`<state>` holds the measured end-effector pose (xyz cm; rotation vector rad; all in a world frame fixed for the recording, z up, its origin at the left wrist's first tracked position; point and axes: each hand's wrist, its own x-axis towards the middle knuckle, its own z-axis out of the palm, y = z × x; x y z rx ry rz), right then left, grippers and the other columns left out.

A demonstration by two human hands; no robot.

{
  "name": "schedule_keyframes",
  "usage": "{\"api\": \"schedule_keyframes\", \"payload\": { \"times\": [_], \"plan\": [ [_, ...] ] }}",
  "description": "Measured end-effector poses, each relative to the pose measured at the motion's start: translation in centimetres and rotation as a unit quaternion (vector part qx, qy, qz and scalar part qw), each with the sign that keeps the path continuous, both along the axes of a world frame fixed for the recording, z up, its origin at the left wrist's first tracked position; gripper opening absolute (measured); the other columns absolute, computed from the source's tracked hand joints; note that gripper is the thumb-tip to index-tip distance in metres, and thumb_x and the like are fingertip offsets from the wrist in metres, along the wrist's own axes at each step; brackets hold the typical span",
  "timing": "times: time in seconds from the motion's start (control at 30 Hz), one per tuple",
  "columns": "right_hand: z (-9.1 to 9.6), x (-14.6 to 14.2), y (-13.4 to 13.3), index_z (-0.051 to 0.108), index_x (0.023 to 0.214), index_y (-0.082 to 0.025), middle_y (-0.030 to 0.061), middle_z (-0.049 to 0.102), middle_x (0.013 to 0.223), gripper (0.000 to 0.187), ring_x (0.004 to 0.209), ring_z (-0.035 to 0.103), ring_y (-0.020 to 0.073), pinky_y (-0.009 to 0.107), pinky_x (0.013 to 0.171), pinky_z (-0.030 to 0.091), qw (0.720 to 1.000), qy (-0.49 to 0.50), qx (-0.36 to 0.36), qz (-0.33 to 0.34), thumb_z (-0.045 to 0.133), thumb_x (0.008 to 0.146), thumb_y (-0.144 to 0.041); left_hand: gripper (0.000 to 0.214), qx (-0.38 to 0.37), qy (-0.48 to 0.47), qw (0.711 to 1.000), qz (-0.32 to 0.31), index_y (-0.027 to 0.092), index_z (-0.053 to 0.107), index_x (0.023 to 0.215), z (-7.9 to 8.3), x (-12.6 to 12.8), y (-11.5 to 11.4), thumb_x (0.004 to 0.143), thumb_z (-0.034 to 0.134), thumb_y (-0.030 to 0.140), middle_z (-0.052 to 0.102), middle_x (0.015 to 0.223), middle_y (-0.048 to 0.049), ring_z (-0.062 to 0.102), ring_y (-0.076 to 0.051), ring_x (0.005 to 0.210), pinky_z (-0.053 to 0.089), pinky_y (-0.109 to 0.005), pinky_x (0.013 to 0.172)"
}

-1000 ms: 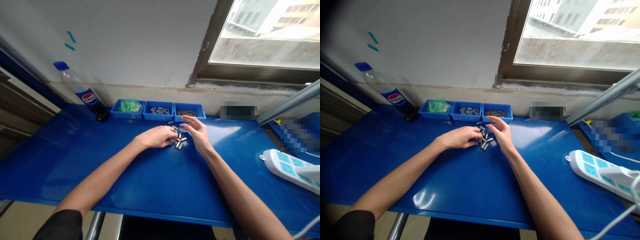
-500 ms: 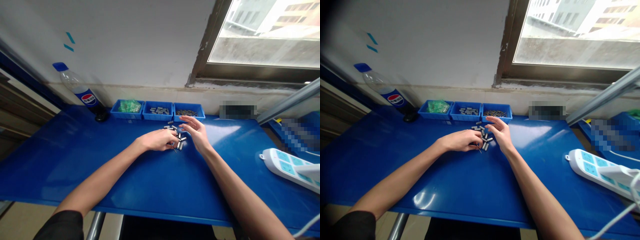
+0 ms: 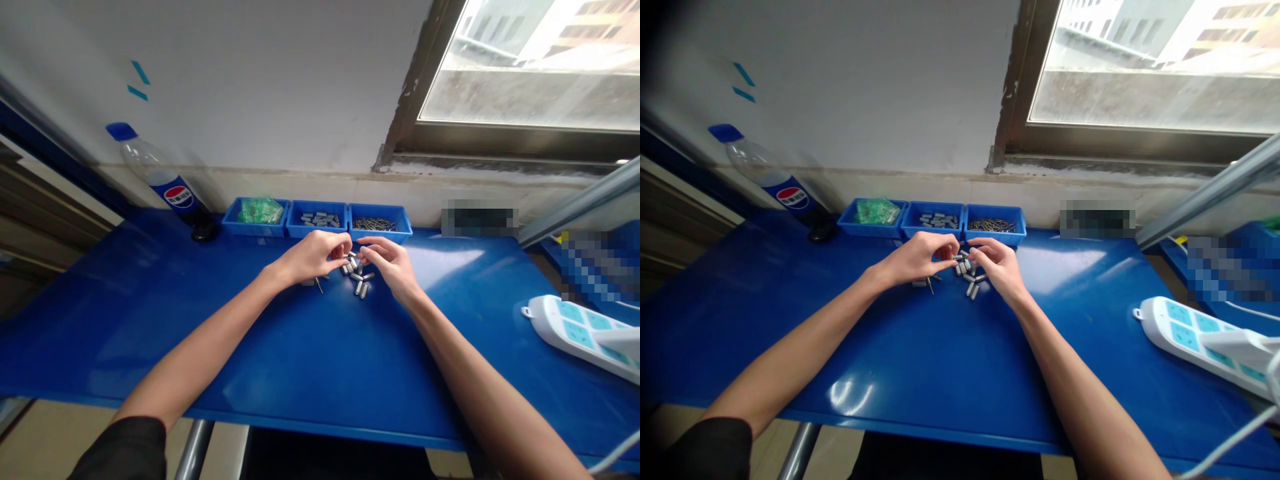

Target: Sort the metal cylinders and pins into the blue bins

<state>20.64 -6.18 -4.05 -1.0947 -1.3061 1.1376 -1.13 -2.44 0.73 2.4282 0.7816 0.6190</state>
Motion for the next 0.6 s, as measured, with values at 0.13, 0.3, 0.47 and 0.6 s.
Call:
{"api": "schedule_keyframes", "payload": {
  "times": [0.13, 0.3, 0.47, 0.6],
  "plan": [
    [0.0, -0.1, -0.2, 0.080, 0.096, -0.021, 0.0061, 0.081, 0.086, 0.036, 0.076, 0.074, 0.0223, 0.035, 0.070, 0.058, 0.999, -0.015, -0.026, 0.034, 0.085, 0.077, -0.051, 0.013, -0.010, -0.009, 1.000, 0.011, 0.017, 0.061, 0.093, 0.3, 0.1, -0.3, 0.087, 0.072, 0.014, 0.069, 0.078, 0.0014, 0.066, -0.013, 0.070, 0.045, -0.022, 0.066],
    [-0.2, -0.1, -0.4, 0.083, 0.095, -0.021, 0.0069, 0.081, 0.084, 0.037, 0.074, 0.074, 0.0226, 0.037, 0.071, 0.058, 0.997, -0.005, -0.044, 0.060, 0.087, 0.076, -0.053, 0.009, -0.013, 0.002, 1.000, 0.010, 0.017, 0.062, 0.091, 0.9, 0.1, -0.6, 0.091, 0.070, 0.021, 0.070, 0.078, -0.0005, 0.066, -0.013, 0.069, 0.044, -0.022, 0.064],
    [-0.4, 0.1, -0.1, 0.081, 0.088, -0.021, 0.0051, 0.077, 0.077, 0.031, 0.071, 0.070, 0.0209, 0.040, 0.075, 0.059, 1.000, 0.003, 0.005, 0.007, 0.079, 0.084, -0.052, 0.018, -0.035, 0.044, 0.998, 0.033, 0.017, 0.064, 0.104, 1.5, -0.7, -0.2, 0.093, 0.071, 0.029, 0.072, 0.079, -0.0017, 0.066, -0.014, 0.068, 0.044, -0.024, 0.064],
    [-0.2, 0.4, 0.2, 0.076, 0.118, -0.027, 0.0082, 0.078, 0.120, 0.034, 0.098, 0.074, 0.0246, 0.044, 0.092, 0.058, 0.995, 0.070, 0.047, -0.052, 0.073, 0.089, -0.044, 0.017, -0.052, 0.153, 0.987, 0.017, 0.017, 0.070, 0.104, 2.2, -2.3, 0.6, 0.091, 0.069, 0.027, 0.073, 0.085, -0.0039, 0.066, -0.016, 0.074, 0.044, -0.025, 0.066]
  ]
}}
